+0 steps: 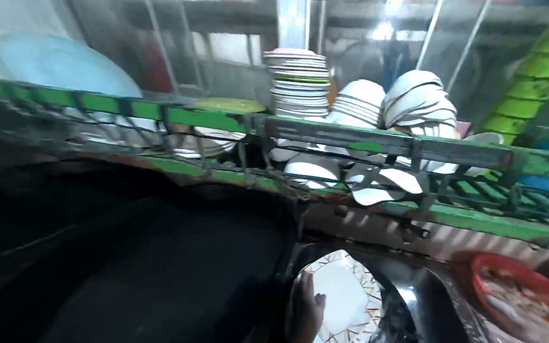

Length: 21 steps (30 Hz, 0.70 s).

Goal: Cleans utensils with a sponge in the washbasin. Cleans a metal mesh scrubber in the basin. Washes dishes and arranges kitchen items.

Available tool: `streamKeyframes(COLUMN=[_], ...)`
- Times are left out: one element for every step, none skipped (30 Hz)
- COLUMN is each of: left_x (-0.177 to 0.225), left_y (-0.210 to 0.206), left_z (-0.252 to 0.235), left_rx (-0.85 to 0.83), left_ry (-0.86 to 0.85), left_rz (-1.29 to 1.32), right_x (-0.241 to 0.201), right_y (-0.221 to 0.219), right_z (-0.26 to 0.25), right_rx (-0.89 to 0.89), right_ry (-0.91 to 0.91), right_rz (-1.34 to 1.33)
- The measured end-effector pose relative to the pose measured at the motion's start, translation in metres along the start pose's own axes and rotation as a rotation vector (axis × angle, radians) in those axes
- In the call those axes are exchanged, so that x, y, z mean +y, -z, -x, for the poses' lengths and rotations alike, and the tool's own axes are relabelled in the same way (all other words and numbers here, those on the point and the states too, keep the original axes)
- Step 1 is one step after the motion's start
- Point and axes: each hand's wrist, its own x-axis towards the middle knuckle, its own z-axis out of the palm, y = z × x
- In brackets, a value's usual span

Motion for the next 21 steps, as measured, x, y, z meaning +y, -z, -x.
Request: streamKeyframes(left_x=[-0.002,-0.003,-0.003,-0.001,0.001,0.004,0.008,0.012,0.016,0.021,0.027,0.036,0.049,0.065,0.081,0.097,0.112,0.127,0.142,0.157,0.167], left_y=[-0.007,-0.015,-0.022,-0.028,-0.032,-0.035,-0.037,-0.038,-0.037,-0.038,-0.04,-0.043,-0.044,-0.045,-0.048,-0.053,-0.06,-0.067,-0.073,-0.079,-0.088], left_z=[-0.005,-0.01,-0.014,-0.015,-0.015,-0.014,-0.013,-0.011,-0.01,-0.009,-0.01,-0.013,-0.016,-0.02,-0.023,-0.027,-0.032,-0.036,-0.04,-0.046,-0.053], left_rx=[0.073,0.123,0.144,0.137,0.112,0.078,0.052,0.033,0.013,0.015,0.028,0.044,0.021,-0.038,-0.12,-0.202,-0.283,-0.389,-0.512,-0.644,-0.729], left_ry=[-0.031,-0.052,-0.062,-0.067,-0.076,-0.081,-0.079,-0.071,-0.056,-0.059,-0.083,-0.137,-0.196,-0.257,-0.327,-0.403,-0.457,-0.457,-0.401,-0.307,-0.201], left_rz=[-0.01,-0.027,-0.067,-0.109,-0.141,-0.159,-0.168,-0.172,-0.187,-0.209,-0.218,-0.211,-0.188,-0.161,-0.135,-0.093,-0.034,0.016,0.039,0.046,0.071], right_x=[0.002,0.006,0.01,0.016,0.024,0.029,0.034,0.036,0.035,0.031,0.029,0.028,0.03,0.027,0.027,0.034,0.05,0.068,0.088,0.1,0.106], right_y=[-0.002,-0.004,-0.006,-0.01,-0.014,-0.018,-0.021,-0.026,-0.031,-0.036,-0.041,-0.046,-0.053,-0.057,-0.06,-0.063,-0.069,-0.074,-0.079,-0.081,-0.081], right_z=[-0.017,-0.033,-0.049,-0.067,-0.086,-0.105,-0.123,-0.138,-0.149,-0.16,-0.173,-0.187,-0.2,-0.207,-0.21,-0.211,-0.21,-0.208,-0.206,-0.206,-0.208], right_rx=[0.014,0.028,0.058,0.106,0.16,0.208,0.245,0.253,0.231,0.174,0.068,-0.064,-0.172,-0.218,-0.215,-0.167,-0.091,-0.086,-0.123,-0.196,-0.263], right_ry=[-0.022,-0.065,-0.115,-0.168,-0.222,-0.284,-0.33,-0.353,-0.373,-0.385,-0.394,-0.412,-0.43,-0.454,-0.488,-0.515,-0.514,-0.493,-0.458,-0.442,-0.431], right_rz=[-0.084,-0.17,-0.255,-0.326,-0.371,-0.369,-0.337,-0.254,-0.138,0.0,0.153,0.288,0.376,0.392,0.369,0.33,0.293,0.312,0.359,0.432,0.482])
